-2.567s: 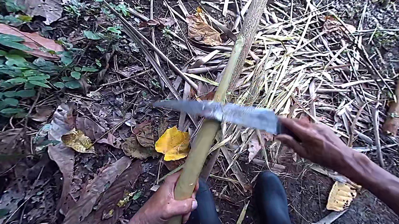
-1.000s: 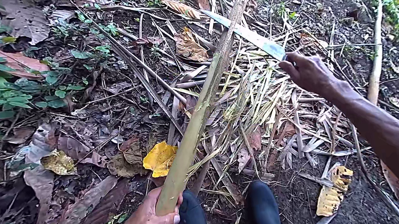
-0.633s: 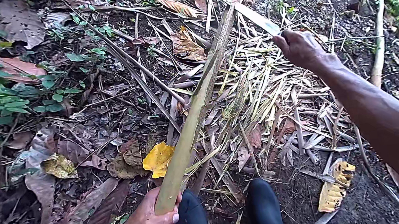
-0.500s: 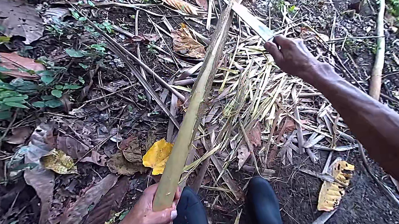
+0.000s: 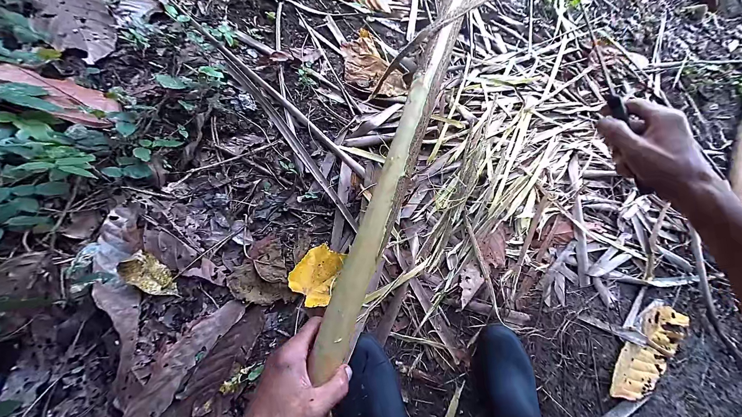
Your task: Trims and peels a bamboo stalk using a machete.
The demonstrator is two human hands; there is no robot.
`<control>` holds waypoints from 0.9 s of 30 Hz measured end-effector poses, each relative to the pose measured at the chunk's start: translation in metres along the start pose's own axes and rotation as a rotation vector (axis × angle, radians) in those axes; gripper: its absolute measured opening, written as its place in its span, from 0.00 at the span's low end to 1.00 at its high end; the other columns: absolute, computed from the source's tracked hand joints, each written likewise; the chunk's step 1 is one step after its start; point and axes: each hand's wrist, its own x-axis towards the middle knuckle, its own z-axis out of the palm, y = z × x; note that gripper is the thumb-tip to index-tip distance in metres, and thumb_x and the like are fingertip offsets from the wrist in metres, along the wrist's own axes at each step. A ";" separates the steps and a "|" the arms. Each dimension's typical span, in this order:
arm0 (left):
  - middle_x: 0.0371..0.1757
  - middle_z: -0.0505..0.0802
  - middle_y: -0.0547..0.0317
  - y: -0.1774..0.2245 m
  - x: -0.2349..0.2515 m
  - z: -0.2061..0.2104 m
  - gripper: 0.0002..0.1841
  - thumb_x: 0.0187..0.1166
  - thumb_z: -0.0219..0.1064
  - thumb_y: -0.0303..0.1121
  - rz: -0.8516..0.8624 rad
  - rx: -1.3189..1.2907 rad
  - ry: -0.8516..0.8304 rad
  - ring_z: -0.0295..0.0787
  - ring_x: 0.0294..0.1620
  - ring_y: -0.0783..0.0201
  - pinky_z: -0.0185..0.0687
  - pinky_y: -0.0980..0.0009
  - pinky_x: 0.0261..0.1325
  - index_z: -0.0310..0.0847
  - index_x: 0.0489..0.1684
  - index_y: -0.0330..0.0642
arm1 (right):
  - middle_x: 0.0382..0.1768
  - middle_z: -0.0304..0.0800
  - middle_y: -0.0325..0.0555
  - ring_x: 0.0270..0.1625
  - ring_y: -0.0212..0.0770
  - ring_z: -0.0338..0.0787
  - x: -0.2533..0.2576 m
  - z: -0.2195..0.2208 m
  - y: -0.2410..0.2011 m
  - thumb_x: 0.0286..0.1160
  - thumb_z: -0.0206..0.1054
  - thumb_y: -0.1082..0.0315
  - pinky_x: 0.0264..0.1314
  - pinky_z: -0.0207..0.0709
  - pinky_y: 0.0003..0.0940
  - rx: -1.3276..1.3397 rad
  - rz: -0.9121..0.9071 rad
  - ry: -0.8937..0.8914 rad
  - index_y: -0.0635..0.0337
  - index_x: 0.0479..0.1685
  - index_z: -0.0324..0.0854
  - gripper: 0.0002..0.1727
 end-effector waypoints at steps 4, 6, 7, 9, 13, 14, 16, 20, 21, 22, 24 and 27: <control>0.41 0.93 0.45 0.019 -0.012 0.018 0.31 0.56 0.76 0.32 -0.068 0.243 0.236 0.92 0.40 0.48 0.85 0.42 0.45 0.81 0.66 0.37 | 0.31 0.87 0.57 0.26 0.54 0.85 -0.076 0.037 -0.007 0.83 0.58 0.46 0.29 0.79 0.59 -0.254 -0.371 -0.070 0.62 0.80 0.72 0.34; 0.43 0.93 0.45 0.019 -0.011 0.021 0.30 0.59 0.77 0.31 -0.092 0.261 0.254 0.92 0.42 0.47 0.86 0.42 0.48 0.80 0.67 0.38 | 0.34 0.91 0.60 0.30 0.58 0.90 -0.100 0.059 -0.007 0.83 0.59 0.45 0.33 0.82 0.61 -0.287 -0.436 -0.103 0.62 0.82 0.72 0.36; 0.43 0.93 0.47 0.017 -0.010 0.021 0.29 0.60 0.77 0.32 -0.095 0.255 0.253 0.92 0.42 0.49 0.86 0.44 0.49 0.80 0.66 0.39 | 0.35 0.91 0.59 0.30 0.56 0.90 -0.110 0.071 -0.006 0.84 0.59 0.45 0.34 0.83 0.59 -0.264 -0.452 -0.110 0.63 0.79 0.75 0.34; 0.42 0.93 0.50 0.016 -0.009 0.021 0.28 0.61 0.77 0.34 -0.086 0.239 0.258 0.92 0.42 0.53 0.86 0.47 0.48 0.81 0.65 0.40 | 0.34 0.92 0.55 0.30 0.52 0.91 -0.127 0.094 -0.004 0.86 0.55 0.43 0.33 0.85 0.54 -0.208 -0.465 -0.129 0.66 0.71 0.80 0.33; 0.41 0.92 0.51 0.014 -0.009 0.019 0.27 0.60 0.78 0.36 -0.094 0.243 0.263 0.91 0.41 0.55 0.86 0.49 0.48 0.82 0.61 0.39 | 0.37 0.93 0.54 0.29 0.51 0.93 -0.160 0.131 -0.024 0.89 0.49 0.41 0.28 0.86 0.52 -0.177 -0.532 -0.218 0.67 0.69 0.81 0.36; 0.41 0.92 0.51 0.014 -0.010 0.019 0.27 0.59 0.78 0.36 -0.100 0.256 0.265 0.91 0.41 0.54 0.86 0.48 0.48 0.83 0.61 0.39 | 0.38 0.94 0.54 0.28 0.51 0.93 -0.167 0.139 -0.030 0.88 0.52 0.42 0.26 0.86 0.51 -0.173 -0.572 -0.231 0.67 0.68 0.82 0.34; 0.39 0.92 0.50 0.014 -0.010 0.019 0.25 0.59 0.79 0.37 -0.108 0.280 0.282 0.91 0.40 0.52 0.86 0.46 0.46 0.84 0.57 0.38 | 0.37 0.93 0.53 0.25 0.49 0.92 -0.178 0.155 -0.039 0.86 0.55 0.41 0.22 0.84 0.47 -0.190 -0.680 -0.249 0.63 0.67 0.83 0.33; 0.39 0.92 0.48 0.014 -0.010 0.017 0.22 0.60 0.77 0.35 -0.125 0.254 0.300 0.91 0.41 0.51 0.85 0.45 0.48 0.85 0.54 0.36 | 0.34 0.91 0.52 0.27 0.50 0.92 -0.174 0.182 -0.038 0.84 0.53 0.37 0.23 0.85 0.46 -0.234 -0.743 -0.230 0.61 0.64 0.85 0.36; 0.39 0.92 0.50 0.012 -0.009 0.016 0.24 0.59 0.76 0.35 -0.136 0.250 0.287 0.91 0.40 0.53 0.86 0.47 0.46 0.84 0.57 0.38 | 0.36 0.92 0.54 0.28 0.52 0.93 -0.170 0.185 -0.036 0.85 0.54 0.38 0.25 0.86 0.48 -0.204 -0.697 -0.228 0.64 0.65 0.84 0.36; 0.39 0.92 0.51 0.011 -0.007 0.016 0.24 0.59 0.76 0.34 -0.142 0.239 0.281 0.90 0.39 0.54 0.86 0.48 0.46 0.84 0.58 0.39 | 0.36 0.93 0.55 0.28 0.52 0.93 -0.165 0.186 -0.034 0.85 0.54 0.39 0.25 0.85 0.49 -0.186 -0.667 -0.216 0.65 0.66 0.84 0.36; 0.39 0.92 0.53 0.010 -0.006 0.014 0.24 0.59 0.76 0.33 -0.143 0.229 0.284 0.90 0.39 0.56 0.86 0.50 0.45 0.84 0.59 0.40 | 0.36 0.93 0.54 0.27 0.50 0.93 -0.166 0.185 -0.037 0.86 0.53 0.40 0.25 0.85 0.48 -0.166 -0.654 -0.215 0.65 0.68 0.83 0.35; 0.37 0.92 0.53 0.009 -0.006 0.010 0.23 0.59 0.75 0.32 -0.117 0.242 0.304 0.90 0.37 0.57 0.86 0.53 0.44 0.84 0.56 0.39 | 0.33 0.91 0.51 0.24 0.47 0.90 -0.177 0.179 -0.048 0.88 0.50 0.39 0.21 0.83 0.44 -0.190 -0.716 -0.220 0.64 0.68 0.83 0.36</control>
